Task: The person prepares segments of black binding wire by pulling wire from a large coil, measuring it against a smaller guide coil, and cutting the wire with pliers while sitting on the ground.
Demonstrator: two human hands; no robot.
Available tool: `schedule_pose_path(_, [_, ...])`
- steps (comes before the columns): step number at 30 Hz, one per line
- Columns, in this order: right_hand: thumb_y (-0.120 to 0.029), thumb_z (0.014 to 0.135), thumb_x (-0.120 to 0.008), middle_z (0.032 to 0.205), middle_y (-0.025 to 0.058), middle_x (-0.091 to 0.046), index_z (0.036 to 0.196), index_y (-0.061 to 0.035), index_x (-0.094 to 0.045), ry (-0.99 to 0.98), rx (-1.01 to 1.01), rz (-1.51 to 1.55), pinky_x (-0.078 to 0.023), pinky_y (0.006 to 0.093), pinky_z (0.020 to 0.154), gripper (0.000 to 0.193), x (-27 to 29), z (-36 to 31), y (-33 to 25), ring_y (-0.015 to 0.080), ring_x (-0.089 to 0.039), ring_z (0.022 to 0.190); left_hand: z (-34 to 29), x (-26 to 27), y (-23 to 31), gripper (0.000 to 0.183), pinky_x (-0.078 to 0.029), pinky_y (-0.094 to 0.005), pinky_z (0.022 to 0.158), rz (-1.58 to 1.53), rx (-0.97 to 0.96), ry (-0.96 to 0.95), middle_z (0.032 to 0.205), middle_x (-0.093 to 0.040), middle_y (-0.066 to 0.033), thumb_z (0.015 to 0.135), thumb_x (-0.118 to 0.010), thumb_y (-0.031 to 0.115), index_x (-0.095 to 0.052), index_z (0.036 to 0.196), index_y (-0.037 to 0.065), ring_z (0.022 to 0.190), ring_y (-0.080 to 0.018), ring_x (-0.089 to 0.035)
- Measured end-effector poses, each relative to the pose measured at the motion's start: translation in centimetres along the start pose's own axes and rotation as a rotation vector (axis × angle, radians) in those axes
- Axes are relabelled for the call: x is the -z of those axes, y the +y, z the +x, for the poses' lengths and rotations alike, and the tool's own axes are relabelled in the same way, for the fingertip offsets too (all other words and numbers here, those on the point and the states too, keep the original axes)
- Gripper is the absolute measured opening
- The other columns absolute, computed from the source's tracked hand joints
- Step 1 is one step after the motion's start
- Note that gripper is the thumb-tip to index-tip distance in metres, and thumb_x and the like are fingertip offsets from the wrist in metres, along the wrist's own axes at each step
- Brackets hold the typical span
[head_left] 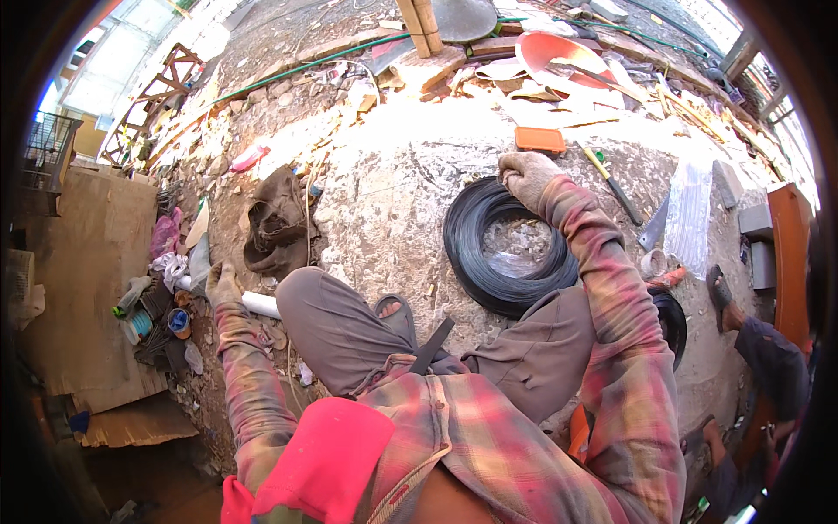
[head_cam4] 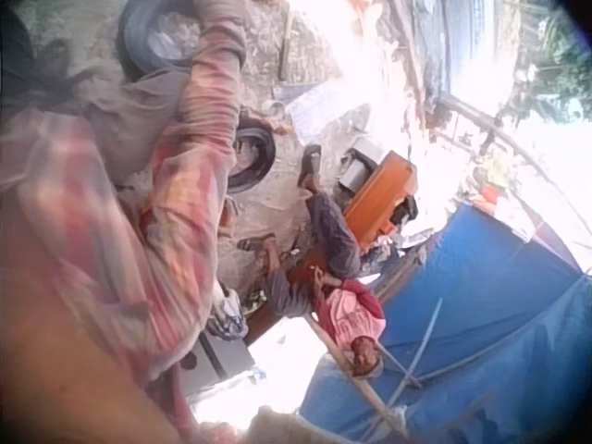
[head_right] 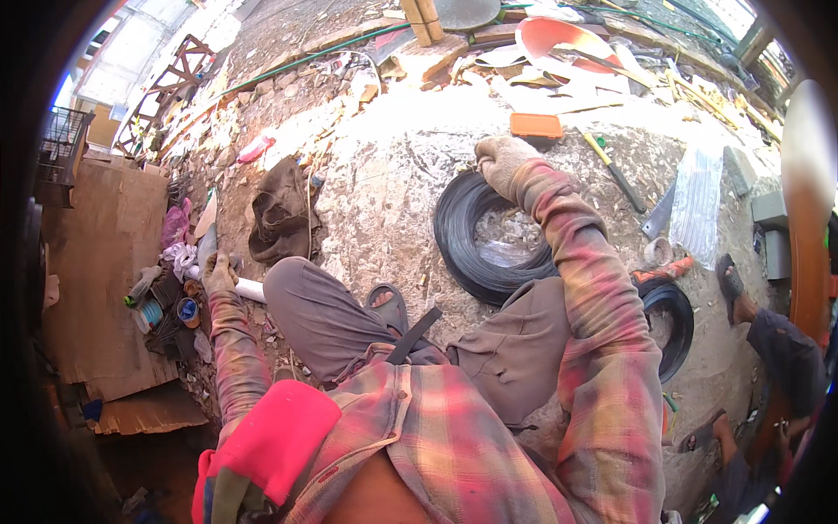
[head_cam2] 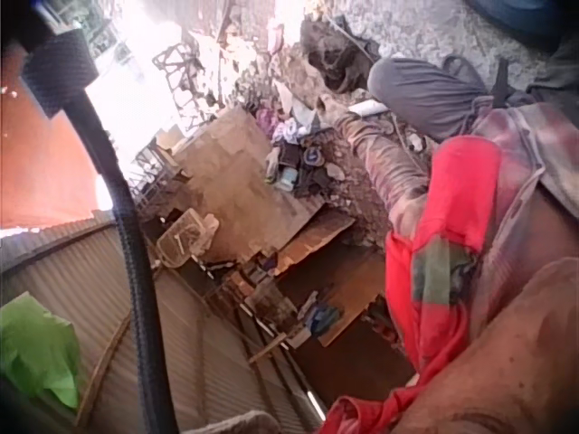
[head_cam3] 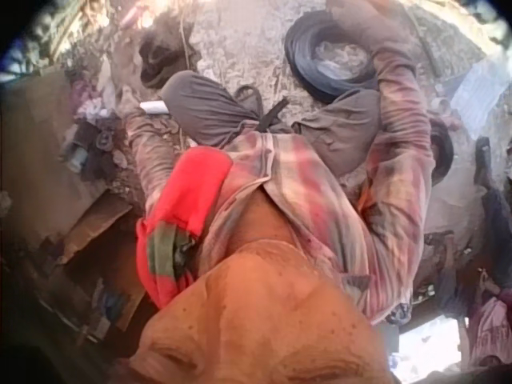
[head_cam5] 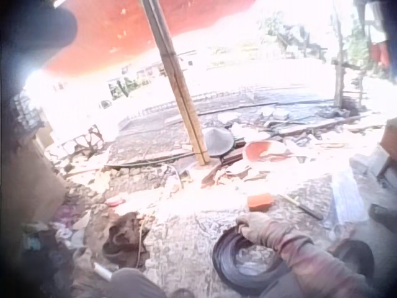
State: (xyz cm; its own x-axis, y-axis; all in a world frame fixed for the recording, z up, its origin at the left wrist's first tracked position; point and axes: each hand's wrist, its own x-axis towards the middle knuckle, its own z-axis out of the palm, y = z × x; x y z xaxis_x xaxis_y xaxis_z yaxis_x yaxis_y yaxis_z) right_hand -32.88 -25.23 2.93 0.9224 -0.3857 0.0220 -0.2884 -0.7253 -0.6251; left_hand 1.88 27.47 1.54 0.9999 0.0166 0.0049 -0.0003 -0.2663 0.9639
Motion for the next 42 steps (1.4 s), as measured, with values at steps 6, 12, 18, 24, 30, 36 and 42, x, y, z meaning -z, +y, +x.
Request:
schedule_pose_path(6, [-0.019,0.082,-0.051,0.086,0.0221,-0.063,0.091,-0.005,-0.063,0.414,-0.223,0.153,-0.048,0.0432,0.077,0.021,1.4,1.2,-4.8,0.0387,-0.061,0.085,-3.4,-0.6,4.4,0.014,-0.029,-0.0221,0.035,-0.036,0.067,0.033,0.055,-0.045,0.0028,0.088,-0.063,0.024,-0.056,0.084,0.013,0.041,-0.0062,-0.035])
schedule_pose_path(12, [-0.019,0.08,-0.051,0.085,0.0187,-0.064,0.097,-0.0087,-0.062,0.289,0.088,0.325,-0.049,0.0438,0.074,0.023,2.0,0.0,-11.0,0.0395,-0.061,0.084,-13.4,-14.9,15.0,0.04,-0.045,-0.0259,0.058,-0.193,0.24,-0.955,0.09,-0.058,-0.0042,0.09,-0.06,0.039,-0.058,0.112,0.006,0.071,-0.0139,-0.054])
schedule_pose_path(18, [-0.024,0.078,-0.061,0.101,0.0099,-0.067,0.107,-0.0128,-0.066,-0.337,0.335,-0.005,-0.05,0.0385,0.08,0.031,-0.7,-0.2,-14.1,0.029,-0.064,0.094,-11.6,-23.1,16.4,0.032,-0.051,-0.0276,0.066,-0.713,0.556,-0.913,0.086,-0.061,-0.0062,0.095,-0.054,0.024,-0.055,0.114,-0.002,0.073,-0.0135,-0.055])
schedule_pose_path(24, [-0.025,0.08,-0.062,0.108,0.0057,-0.065,0.11,-0.0156,-0.066,-0.488,0.298,-0.146,-0.05,0.0369,0.082,0.032,-3.4,0.7,-11.9,0.0248,-0.062,0.1,-1.2,-17.7,16.1,0.024,-0.037,-0.0232,0.041,-0.718,0.28,-0.349,0.057,-0.038,0.0018,0.096,-0.049,0.018,-0.05,0.076,0.005,0.044,-0.009,-0.036])
schedule_pose_path(30, [-0.024,0.078,-0.063,0.105,0.0056,-0.067,0.106,-0.015,-0.069,-0.465,0.26,-0.226,-0.051,0.0379,0.082,0.03,-6.8,1.4,-6.4,0.0255,-0.064,0.1,1.3,-10.3,14.4,0.024,-0.044,-0.0229,0.044,-0.77,0.227,-0.121,0.056,-0.041,0.0024,0.094,-0.052,0.018,-0.05,0.072,0.008,0.045,-0.009,-0.043])
schedule_pose_path(36, [-0.019,0.073,-0.056,0.089,0.0197,-0.065,0.096,-0.0065,-0.066,-0.077,0.319,0.398,-0.05,0.0425,0.077,0.028,-1.1,0.6,-9.7,0.039,-0.061,0.085,-1.0,-0.3,5.9,0.023,-0.055,-0.0302,0.066,-0.409,0.271,0.155,0.075,-0.064,-0.0018,0.097,-0.046,0.024,-0.06,0.088,0.009,0.072,-0.0163,-0.064])
schedule_pose_path(42, [-0.016,0.082,-0.069,0.057,-0.0012,-0.051,0.075,-0.0023,-0.06,-0.151,-0.019,0.817,-0.035,0.0246,0.046,0.018,-0.6,0.6,-6.9,0.0066,-0.044,0.051,-4.7,-3.0,3.7,0.013,-0.052,-0.0361,0.06,-0.327,0.563,-0.121,0.08,-0.064,-0.0032,0.094,-0.053,0.022,-0.058,0.088,0.011,0.068,-0.0177,-0.062])
